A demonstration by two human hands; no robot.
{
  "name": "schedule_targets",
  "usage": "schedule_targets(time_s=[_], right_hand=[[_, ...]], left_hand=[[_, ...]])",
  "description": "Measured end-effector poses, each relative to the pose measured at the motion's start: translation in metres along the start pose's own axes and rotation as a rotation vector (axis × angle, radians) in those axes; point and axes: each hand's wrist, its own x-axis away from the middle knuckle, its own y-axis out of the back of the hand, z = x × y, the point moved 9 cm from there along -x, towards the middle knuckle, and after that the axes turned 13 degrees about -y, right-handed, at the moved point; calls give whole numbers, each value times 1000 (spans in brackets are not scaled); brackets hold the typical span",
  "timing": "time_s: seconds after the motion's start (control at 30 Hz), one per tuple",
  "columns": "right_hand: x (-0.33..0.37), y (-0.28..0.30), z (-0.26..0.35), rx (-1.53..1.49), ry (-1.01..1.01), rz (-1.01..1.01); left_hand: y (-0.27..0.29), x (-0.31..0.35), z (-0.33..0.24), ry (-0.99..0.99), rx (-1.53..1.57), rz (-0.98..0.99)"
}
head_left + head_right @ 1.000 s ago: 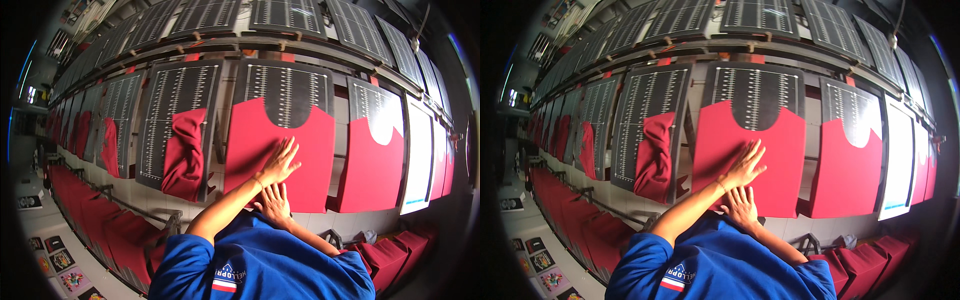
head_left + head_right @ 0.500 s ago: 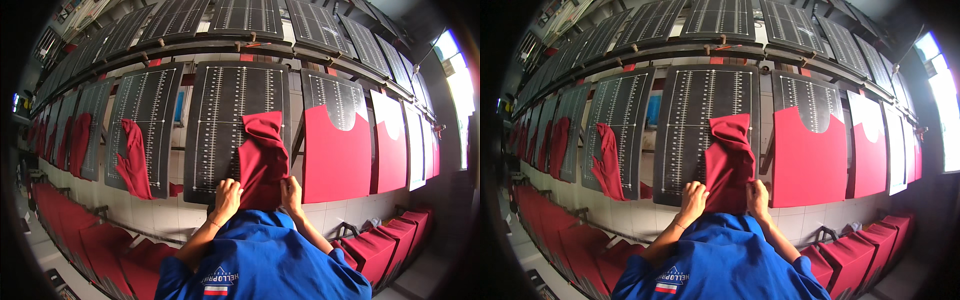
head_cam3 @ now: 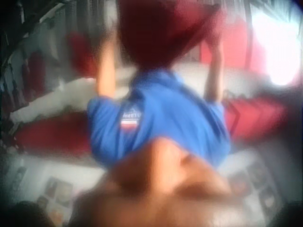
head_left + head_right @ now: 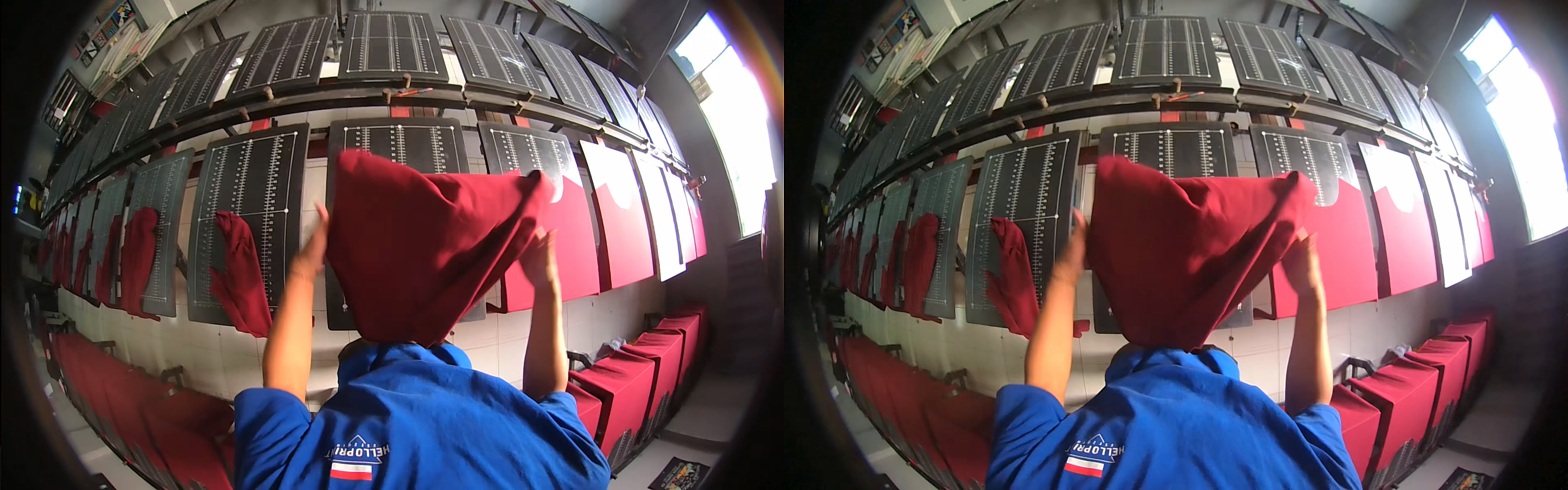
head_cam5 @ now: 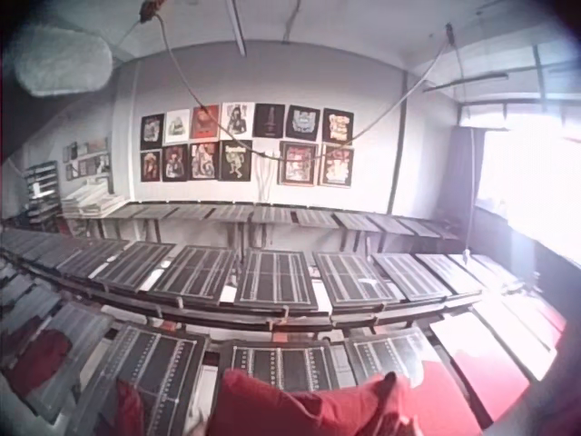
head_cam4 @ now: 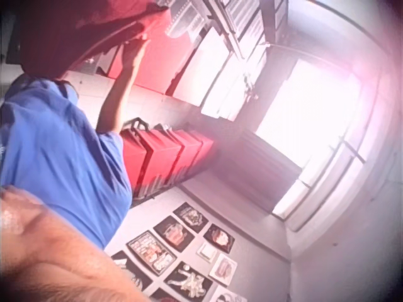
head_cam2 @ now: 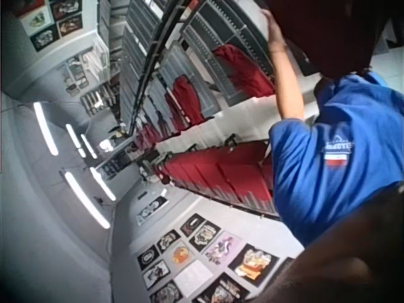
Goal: The person positions red garments onto black platens by hand, smoothing the fabric across the surface with their palms, and then lifts the garments off the platens.
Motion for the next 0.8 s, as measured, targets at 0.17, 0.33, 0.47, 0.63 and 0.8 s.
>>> schedule_targets(time_s=[0.17, 0.33, 0.47, 0.63, 0.8], right_hand=[[35, -17, -157, -33, -492, 40], [36, 6, -195, 548, -407, -478], [23, -20, -161, 987, -227, -631], [32, -157, -119, 1198, 58, -80], [48, -209, -153, 1467, -183, 130]], left_hand=[[39, 176, 132, 384, -42, 6], [10, 221, 113, 443, -114, 31], [14, 222, 101, 328, -94, -148], [-46, 186, 65, 145, -17, -271], [-100, 152, 33, -134, -476, 87]])
